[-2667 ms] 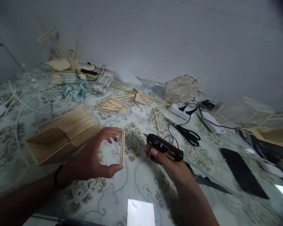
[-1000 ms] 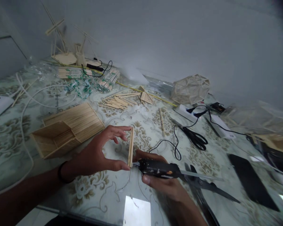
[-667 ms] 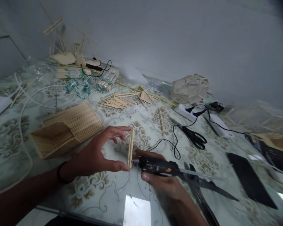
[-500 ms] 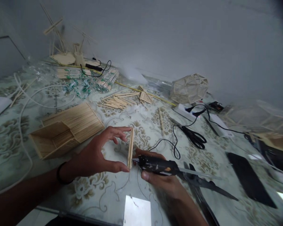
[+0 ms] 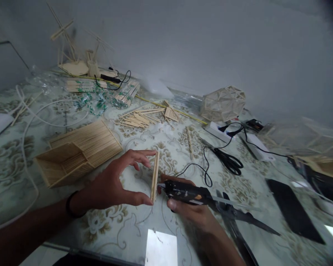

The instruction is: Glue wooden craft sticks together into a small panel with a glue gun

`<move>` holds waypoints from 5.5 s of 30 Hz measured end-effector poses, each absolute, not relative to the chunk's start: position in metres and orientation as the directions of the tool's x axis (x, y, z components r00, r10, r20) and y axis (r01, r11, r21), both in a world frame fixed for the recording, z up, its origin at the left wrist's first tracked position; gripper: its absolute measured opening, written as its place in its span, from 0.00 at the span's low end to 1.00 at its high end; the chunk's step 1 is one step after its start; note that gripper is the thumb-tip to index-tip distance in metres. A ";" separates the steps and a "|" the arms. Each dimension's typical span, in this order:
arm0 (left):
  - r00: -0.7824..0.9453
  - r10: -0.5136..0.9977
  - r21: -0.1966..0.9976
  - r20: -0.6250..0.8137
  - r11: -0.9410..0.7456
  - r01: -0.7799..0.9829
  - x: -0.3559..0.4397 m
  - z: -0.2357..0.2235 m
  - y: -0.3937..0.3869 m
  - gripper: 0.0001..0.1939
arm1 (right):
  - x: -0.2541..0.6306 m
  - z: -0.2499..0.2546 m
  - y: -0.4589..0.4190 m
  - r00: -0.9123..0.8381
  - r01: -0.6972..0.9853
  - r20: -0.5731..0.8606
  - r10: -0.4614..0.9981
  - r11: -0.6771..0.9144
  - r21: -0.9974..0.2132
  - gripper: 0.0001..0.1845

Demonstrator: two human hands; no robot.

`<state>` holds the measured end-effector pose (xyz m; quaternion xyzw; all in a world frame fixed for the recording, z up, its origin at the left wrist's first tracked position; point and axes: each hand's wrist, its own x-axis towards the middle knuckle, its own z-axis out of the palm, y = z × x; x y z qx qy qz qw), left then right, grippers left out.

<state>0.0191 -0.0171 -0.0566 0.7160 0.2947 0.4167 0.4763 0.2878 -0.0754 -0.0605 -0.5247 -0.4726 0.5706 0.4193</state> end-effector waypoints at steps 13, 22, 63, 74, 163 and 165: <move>0.507 0.814 0.937 0.283 -0.347 0.034 0.019 -0.058 -0.020 0.35 | 0.287 -0.064 -0.078 -0.012 0.053 -0.270 0.963 -0.269 -0.962 0.35; 0.529 0.804 0.940 0.272 -0.339 0.033 0.019 -0.056 -0.021 0.35 | 0.285 -0.063 -0.076 -0.006 0.020 -0.305 0.952 -0.304 -0.952 0.35; 0.551 0.785 0.943 0.283 -0.333 -0.010 0.018 -0.058 -0.024 0.37 | 0.285 -0.057 -0.072 -0.046 -0.071 -0.297 0.954 -0.300 -0.951 0.25; 0.564 0.778 0.938 0.276 -0.347 0.020 0.019 -0.052 -0.024 0.35 | 0.281 -0.049 -0.073 -0.026 -0.058 -0.360 0.933 -0.361 -0.931 0.20; 0.453 0.752 0.751 0.479 -0.618 0.232 0.019 -0.060 -0.019 0.35 | 0.308 -0.056 -0.011 -0.073 0.225 0.049 0.996 0.064 -0.972 0.30; 0.470 0.743 0.741 0.477 -0.627 0.239 0.019 -0.061 -0.018 0.34 | 0.301 -0.060 -0.013 -0.143 0.226 0.006 0.990 0.039 -0.973 0.31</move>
